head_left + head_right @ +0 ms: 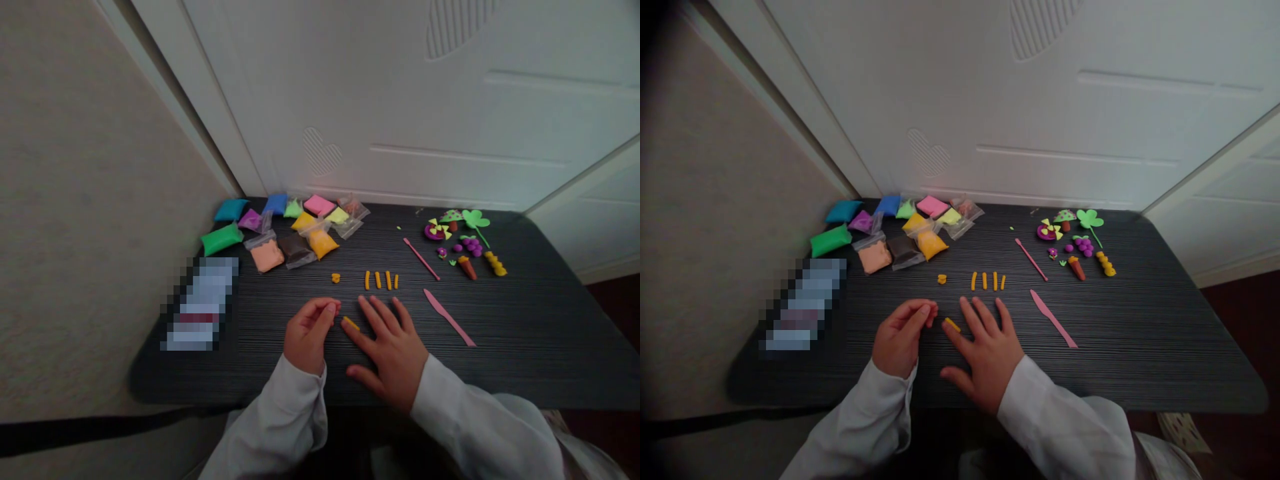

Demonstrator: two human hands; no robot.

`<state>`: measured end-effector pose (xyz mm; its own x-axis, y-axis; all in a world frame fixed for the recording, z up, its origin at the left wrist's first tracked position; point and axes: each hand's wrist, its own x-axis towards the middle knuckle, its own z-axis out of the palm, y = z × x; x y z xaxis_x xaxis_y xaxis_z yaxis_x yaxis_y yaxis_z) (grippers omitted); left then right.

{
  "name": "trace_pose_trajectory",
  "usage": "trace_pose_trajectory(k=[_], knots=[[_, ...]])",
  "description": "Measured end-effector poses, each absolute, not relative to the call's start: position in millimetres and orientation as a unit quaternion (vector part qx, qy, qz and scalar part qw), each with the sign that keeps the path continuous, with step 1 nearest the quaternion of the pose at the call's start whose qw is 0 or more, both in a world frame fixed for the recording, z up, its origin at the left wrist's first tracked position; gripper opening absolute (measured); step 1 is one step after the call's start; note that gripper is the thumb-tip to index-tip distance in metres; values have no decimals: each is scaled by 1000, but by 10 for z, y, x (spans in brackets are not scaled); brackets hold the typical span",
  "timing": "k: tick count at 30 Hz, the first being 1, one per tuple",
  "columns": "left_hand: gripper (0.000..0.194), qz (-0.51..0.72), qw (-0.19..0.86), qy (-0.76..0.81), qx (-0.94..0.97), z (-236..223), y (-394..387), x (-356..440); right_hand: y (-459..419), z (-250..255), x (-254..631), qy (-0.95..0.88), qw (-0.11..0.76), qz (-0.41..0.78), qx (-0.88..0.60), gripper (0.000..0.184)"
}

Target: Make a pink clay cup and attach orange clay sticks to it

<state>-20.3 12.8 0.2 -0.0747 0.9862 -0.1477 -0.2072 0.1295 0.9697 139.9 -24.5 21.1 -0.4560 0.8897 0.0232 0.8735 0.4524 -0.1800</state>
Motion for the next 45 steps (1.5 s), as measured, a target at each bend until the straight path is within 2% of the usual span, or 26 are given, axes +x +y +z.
trace_pose_trajectory(k=[2, 6, 11, 16, 22, 28, 34, 40, 45], knots=[[10, 536, 558, 499, 390, 4, 128, -200, -245, 216, 1401, -859, 49, 78, -504, 57], [8, 536, 559, 499, 389, 6, 126, -190, -219, 225, 1421, -817, 59, 51, -571, 57], [10, 533, 556, 499, 397, 11, 127, -195, -255, 229, 1372, -858, 49, 84, -504, 58], [12, 535, 552, 506, 392, 21, 124, -196, -209, 212, 1403, -817, 68, 49, -570, 55], [11, 540, 557, 499, 387, 5, 128, -199, -252, 191, 1352, -855, 63, 63, -511, 56], [12, 539, 557, 504, 382, -6, 121, -198, -197, 178, 1424, -811, 68, 39, -580, 55], [12, 542, 558, 496, 385, -1, 124, -207, -250, 193, 1301, -849, 62, 71, -519, 56], [12, 542, 557, 501, 380, 11, 126, -190, -175, 195, 1394, -811, 65, 43, -580, 55], [11, 554, 557, 488, 381, 12, 125, -189, -227, 202, 1327, -845, 65, 61, -527, 55]])
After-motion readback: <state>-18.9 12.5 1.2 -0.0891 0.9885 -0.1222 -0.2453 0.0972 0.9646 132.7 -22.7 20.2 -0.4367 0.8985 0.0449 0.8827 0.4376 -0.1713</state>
